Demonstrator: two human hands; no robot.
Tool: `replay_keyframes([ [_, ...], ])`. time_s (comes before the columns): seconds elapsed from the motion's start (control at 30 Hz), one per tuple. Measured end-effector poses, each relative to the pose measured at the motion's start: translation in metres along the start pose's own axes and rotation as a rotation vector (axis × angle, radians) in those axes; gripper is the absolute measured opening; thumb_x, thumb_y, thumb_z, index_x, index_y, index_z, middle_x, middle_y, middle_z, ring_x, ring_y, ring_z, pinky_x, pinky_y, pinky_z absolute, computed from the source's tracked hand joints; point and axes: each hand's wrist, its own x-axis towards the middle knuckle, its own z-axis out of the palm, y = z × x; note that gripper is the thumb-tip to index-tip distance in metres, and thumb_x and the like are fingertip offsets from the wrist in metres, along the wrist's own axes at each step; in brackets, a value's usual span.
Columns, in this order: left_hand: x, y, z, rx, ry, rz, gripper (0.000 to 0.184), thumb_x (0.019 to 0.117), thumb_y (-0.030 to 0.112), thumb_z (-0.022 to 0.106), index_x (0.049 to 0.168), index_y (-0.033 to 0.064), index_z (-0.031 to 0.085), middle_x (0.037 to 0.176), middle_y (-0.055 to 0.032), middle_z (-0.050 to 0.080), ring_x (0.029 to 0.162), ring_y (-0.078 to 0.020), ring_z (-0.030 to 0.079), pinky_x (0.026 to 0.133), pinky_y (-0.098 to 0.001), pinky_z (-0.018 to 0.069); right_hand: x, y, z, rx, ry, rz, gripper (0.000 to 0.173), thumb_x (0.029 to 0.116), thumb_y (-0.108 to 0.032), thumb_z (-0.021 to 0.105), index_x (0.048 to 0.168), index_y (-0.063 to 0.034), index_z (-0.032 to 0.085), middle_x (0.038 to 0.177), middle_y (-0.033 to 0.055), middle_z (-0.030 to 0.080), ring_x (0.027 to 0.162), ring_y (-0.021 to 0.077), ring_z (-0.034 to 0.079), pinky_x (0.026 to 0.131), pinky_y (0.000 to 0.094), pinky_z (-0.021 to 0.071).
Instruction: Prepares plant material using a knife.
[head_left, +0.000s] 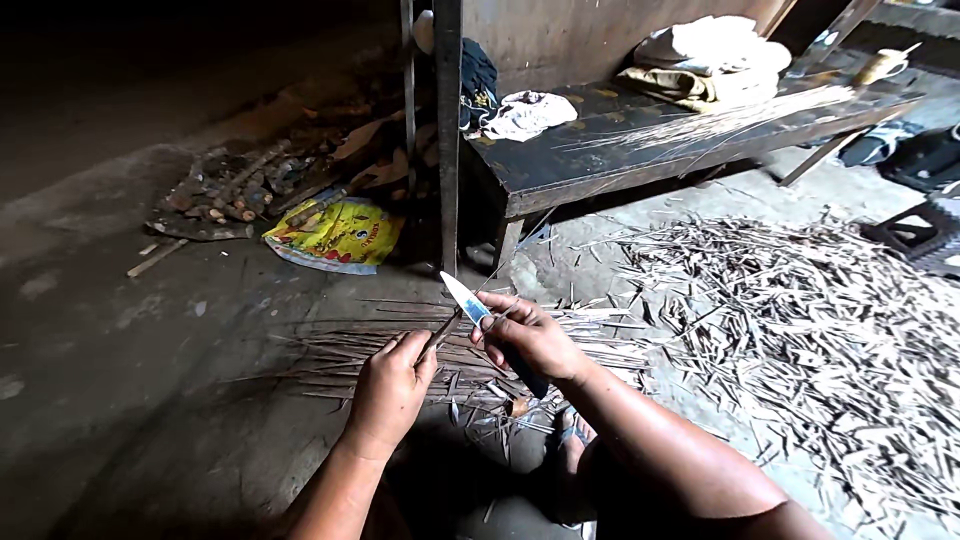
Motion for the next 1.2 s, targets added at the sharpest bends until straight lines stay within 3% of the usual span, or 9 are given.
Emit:
replay_keyframes([
  [0.4, 0.001, 0.001, -0.001, -0.023, -0.039, 0.001, 0.024, 0.0985, 0.024, 0.056, 0.099, 0.0111, 0.077, 0.084, -0.001, 0.073, 0.074, -0.0087, 0.068, 0.07, -0.0263, 0.057, 0.001, -0.017, -0.023, -0.04, 0.043, -0.039, 0.042, 0.1057, -0.01, 0.048, 0.147, -0.0014, 0.051, 0.098, 0.0151, 0.071, 0.059, 0.0122, 0.061, 0.053, 0.0264, 0.0538],
  [0.53, 0.0, -0.003, -0.001, -0.02, -0.053, -0.009, 0.024, 0.0986, 0.024, 0.056, 0.098, 0.011, 0.076, 0.082, -0.0004, 0.072, 0.072, -0.0085, 0.067, 0.069, -0.0267, 0.0567, 0.001, -0.028, -0.036, -0.038, 0.169, -0.075, 0.041, 0.1052, -0.01, 0.047, 0.145, -0.0059, 0.054, 0.098, 0.0146, 0.071, 0.058, 0.0117, 0.06, 0.053, 0.0265, 0.0532],
  [0.7, 0.0, -0.007, -0.002, -0.052, -0.069, -0.049, 0.024, 0.099, 0.024, 0.055, 0.095, 0.0107, 0.075, 0.079, 0.0002, 0.07, 0.069, -0.0069, 0.066, 0.067, -0.0259, 0.0569, 0.002, -0.04, -0.053, 0.006, 0.285, -0.111, 0.046, 0.1065, -0.013, 0.044, 0.152, -0.0174, 0.047, 0.095, 0.012, 0.069, 0.056, 0.0116, 0.058, 0.052, 0.0262, 0.0526],
  [0.77, 0.001, -0.007, -0.001, -0.077, -0.076, -0.058, 0.024, 0.0997, 0.025, 0.056, 0.095, 0.0111, 0.075, 0.079, 0.0013, 0.069, 0.068, -0.0053, 0.065, 0.066, -0.0243, 0.0567, 0.0, -0.033, -0.044, 0.023, 0.198, -0.056, 0.05, 0.1061, -0.013, 0.044, 0.155, -0.0169, 0.041, 0.097, 0.0126, 0.07, 0.058, 0.0122, 0.06, 0.054, 0.0271, 0.0533],
  [0.9, 0.004, -0.008, 0.001, -0.144, -0.102, -0.071, 0.024, 0.1007, 0.026, 0.055, 0.094, 0.0121, 0.074, 0.076, 0.0035, 0.067, 0.066, -0.0036, 0.064, 0.064, -0.0237, 0.057, -0.002, -0.017, -0.016, 0.065, 0.028, 0.042, 0.051, 0.1057, -0.011, 0.047, 0.155, -0.0033, 0.038, 0.093, 0.0136, 0.071, 0.059, 0.0133, 0.062, 0.054, 0.028, 0.0544],
  [1.07, 0.004, -0.009, -0.005, -0.188, -0.154, -0.1, 0.023, 0.1002, 0.025, 0.055, 0.093, 0.0129, 0.074, 0.075, 0.0039, 0.068, 0.065, -0.0049, 0.064, 0.064, -0.0261, 0.0581, 0.003, -0.032, -0.036, 0.108, 0.173, -0.063, 0.05, 0.1054, -0.01, 0.046, 0.155, -0.005, 0.039, 0.092, 0.0131, 0.069, 0.058, 0.0126, 0.06, 0.054, 0.0274, 0.0537],
  [1.2, 0.005, -0.008, -0.002, -0.192, -0.158, -0.106, 0.024, 0.1007, 0.025, 0.055, 0.093, 0.0125, 0.074, 0.074, 0.0033, 0.067, 0.065, -0.0062, 0.065, 0.064, -0.0273, 0.0581, 0.001, -0.03, -0.023, 0.079, 0.119, 0.0, 0.052, 0.1042, -0.013, 0.048, 0.155, -0.0083, 0.039, 0.092, 0.0114, 0.069, 0.057, 0.0119, 0.059, 0.052, 0.0276, 0.0535],
])
